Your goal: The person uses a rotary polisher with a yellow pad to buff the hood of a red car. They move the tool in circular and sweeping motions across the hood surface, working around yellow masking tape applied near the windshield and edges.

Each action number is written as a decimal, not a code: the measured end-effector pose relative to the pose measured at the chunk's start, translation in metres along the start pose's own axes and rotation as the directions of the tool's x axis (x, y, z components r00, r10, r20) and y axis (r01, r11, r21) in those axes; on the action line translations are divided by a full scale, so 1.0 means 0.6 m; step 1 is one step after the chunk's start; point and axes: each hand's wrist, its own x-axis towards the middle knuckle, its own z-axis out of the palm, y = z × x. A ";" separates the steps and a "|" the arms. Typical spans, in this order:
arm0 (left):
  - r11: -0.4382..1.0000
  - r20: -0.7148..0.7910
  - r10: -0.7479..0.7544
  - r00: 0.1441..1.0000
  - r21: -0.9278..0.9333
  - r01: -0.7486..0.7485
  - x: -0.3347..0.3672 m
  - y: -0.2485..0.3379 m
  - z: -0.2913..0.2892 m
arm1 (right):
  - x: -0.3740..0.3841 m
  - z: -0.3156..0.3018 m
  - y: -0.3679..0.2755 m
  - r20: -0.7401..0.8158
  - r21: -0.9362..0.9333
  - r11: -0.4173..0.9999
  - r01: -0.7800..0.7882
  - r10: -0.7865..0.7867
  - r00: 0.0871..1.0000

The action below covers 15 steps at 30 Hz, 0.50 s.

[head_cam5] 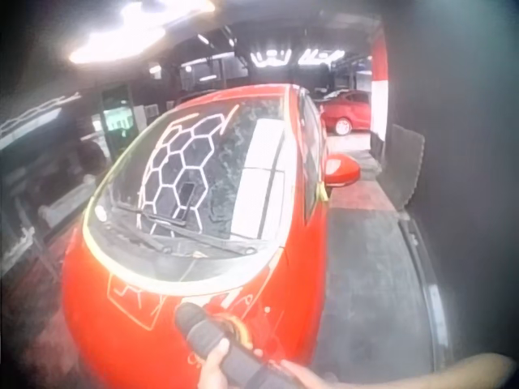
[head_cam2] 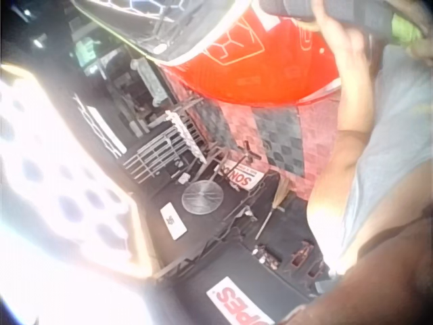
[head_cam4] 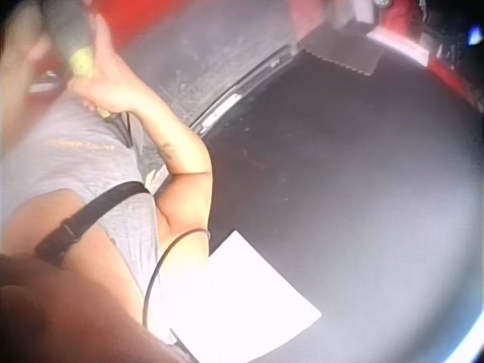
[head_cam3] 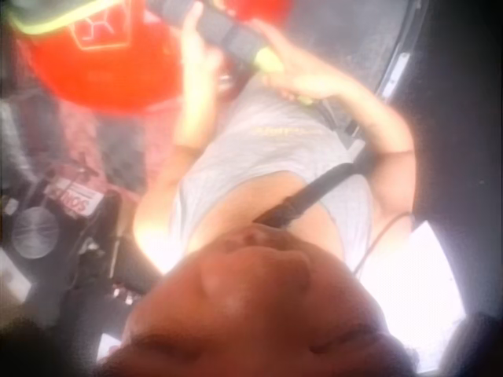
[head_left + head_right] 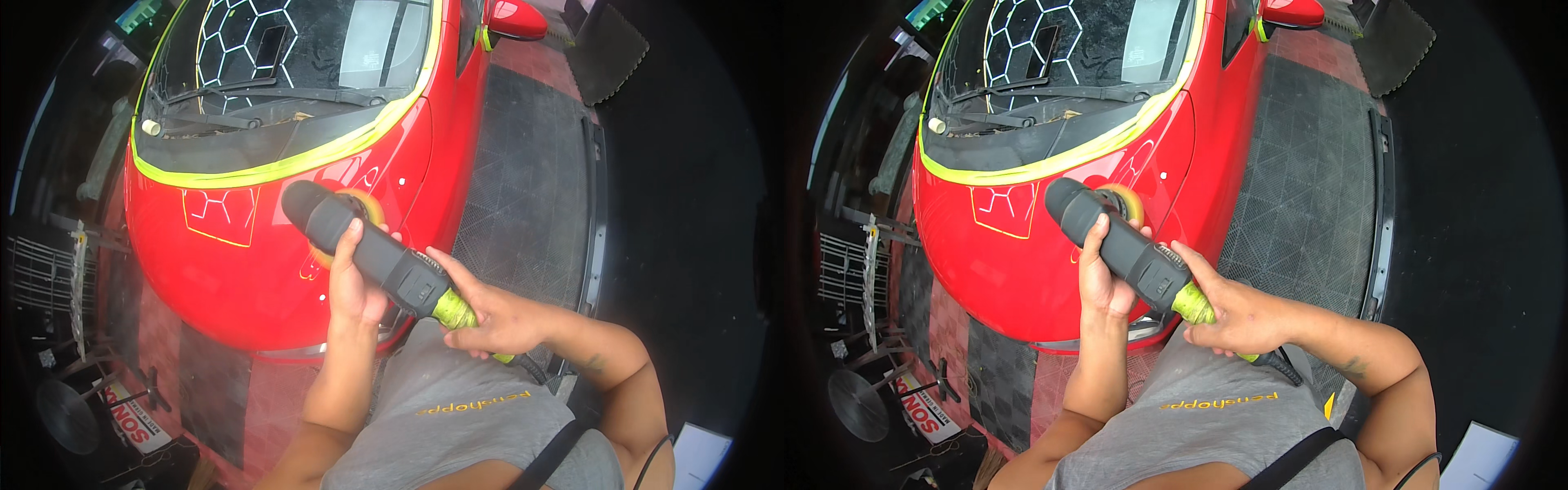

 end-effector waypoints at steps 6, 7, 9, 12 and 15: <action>0.997 0.147 -0.080 0.986 0.012 0.079 0.086 -0.041 0.100 | -0.047 -0.046 -0.004 -0.255 0.101 0.993 0.066 -0.038 0.966; 0.996 0.195 -0.088 0.977 0.020 0.085 0.110 -0.048 0.126 | -0.055 -0.058 -0.009 -0.299 0.110 0.990 0.085 -0.048 0.953; 0.996 0.252 -0.087 0.964 0.028 0.082 0.169 -0.070 0.154 | -0.064 -0.080 -0.017 -0.376 0.087 0.988 0.124 -0.082 0.923; 0.997 0.235 -0.080 0.969 0.037 0.073 0.172 -0.083 0.178 | -0.075 -0.095 -0.018 -0.379 0.110 0.985 0.135 -0.084 0.922; 0.998 0.193 -0.069 0.979 0.023 0.066 0.152 -0.073 0.150 | -0.066 -0.088 -0.020 -0.331 0.111 0.989 0.101 -0.059 0.942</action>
